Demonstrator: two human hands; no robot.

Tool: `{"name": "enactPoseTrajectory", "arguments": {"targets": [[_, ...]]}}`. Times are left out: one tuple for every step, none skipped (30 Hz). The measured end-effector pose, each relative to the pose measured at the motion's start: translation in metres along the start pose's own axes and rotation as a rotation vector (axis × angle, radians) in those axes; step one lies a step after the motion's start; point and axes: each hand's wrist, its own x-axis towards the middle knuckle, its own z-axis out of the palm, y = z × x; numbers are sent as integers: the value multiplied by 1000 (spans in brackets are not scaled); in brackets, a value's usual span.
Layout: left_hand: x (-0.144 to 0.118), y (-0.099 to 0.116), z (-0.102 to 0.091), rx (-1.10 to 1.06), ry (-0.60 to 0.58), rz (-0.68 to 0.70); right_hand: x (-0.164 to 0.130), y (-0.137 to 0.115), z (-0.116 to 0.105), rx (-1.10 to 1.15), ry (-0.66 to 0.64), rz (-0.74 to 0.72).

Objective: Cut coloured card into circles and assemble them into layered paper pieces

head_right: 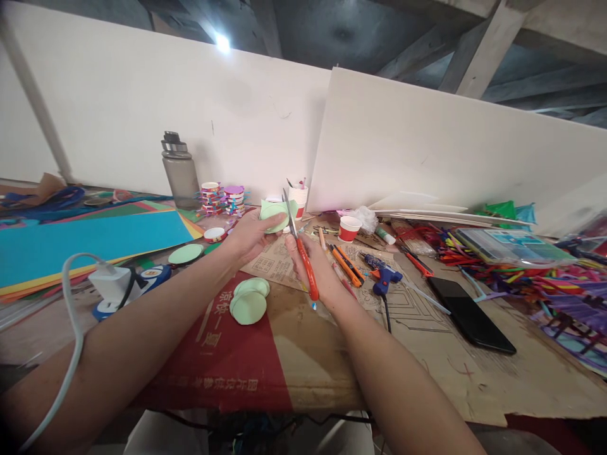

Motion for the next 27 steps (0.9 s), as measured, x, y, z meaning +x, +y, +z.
{"name": "enactPoseTrajectory", "arguments": {"targets": [[0, 1, 0, 0, 2, -4, 0, 0, 0, 5, 1, 5], [0, 2, 0, 1, 2, -9, 0, -1, 0, 10, 2, 6], [0, 3, 0, 3, 0, -16, 0, 0, 0, 11, 3, 5], [0, 4, 0, 6, -3, -21, 0, 0, 0, 12, 3, 3], [0, 5, 0, 11, -8, -26, 0, 0, 0, 13, 2, 3], [1, 6, -1, 18, -13, -30, 0, 1, 0, 16, -1, 5], [1, 7, -1, 25, -17, -31, -1, 1, 0, 22, -3, 10], [2, 8, -2, 32, -22, -33, -1, 0, 0, 29, -5, 16], [2, 9, -2, 38, -27, -35, -1, 0, 1, 35, -7, 25], [2, 10, -2, 43, -33, -39, -1, -1, 1, 40, -7, 33], [2, 11, -3, 47, -38, -46, -1, -1, 1, 42, -7, 38], [2, 12, -3, 50, -42, -53, -1, -2, 1, 43, -6, 41], [2, 12, -3, 51, -45, -60, -1, -2, 2, 45, -5, 41], [2, 13, -4, 54, -46, -67, -1, -1, 1, 50, -10, 39], [2, 14, -4, 58, -44, -73, -1, 0, 1, 58, -17, 34], [3, 14, -4, 62, -39, -77, -1, 1, 1, 65, -27, 29], [3, 15, -5, 65, -31, -81, 0, 3, 1, 72, -36, 25], [3, 15, -5, 68, -25, -85, 0, 4, 0, 78, -42, 22], [3, 15, -6, 70, -20, -90, 0, 5, 0, 81, -44, 24], [3, 15, -6, 69, -16, -93, 1, 6, 0, 82, -40, 31], [3, 16, -7, 68, -15, -94, 1, 6, 0, 83, -31, 41], [3, 16, -7, 70, -16, -96, 1, 6, 0, 83, -24, 50], [4, 16, -8, 74, -18, -97, 1, 6, 0, 84, -20, 58], [4, 16, -9, 80, -20, -98, 2, 5, 1, 85, -20, 65], [4, 16, -10, 88, -24, -100, 2, 4, 1, 85, -21, 68], [5, 16, -12, 100, -33, -104, 2, 3, 1, 84, -26, 66], [5, 17, -13, 112, -42, -107, 2, 3, 2, 83, -32, 64]]}}
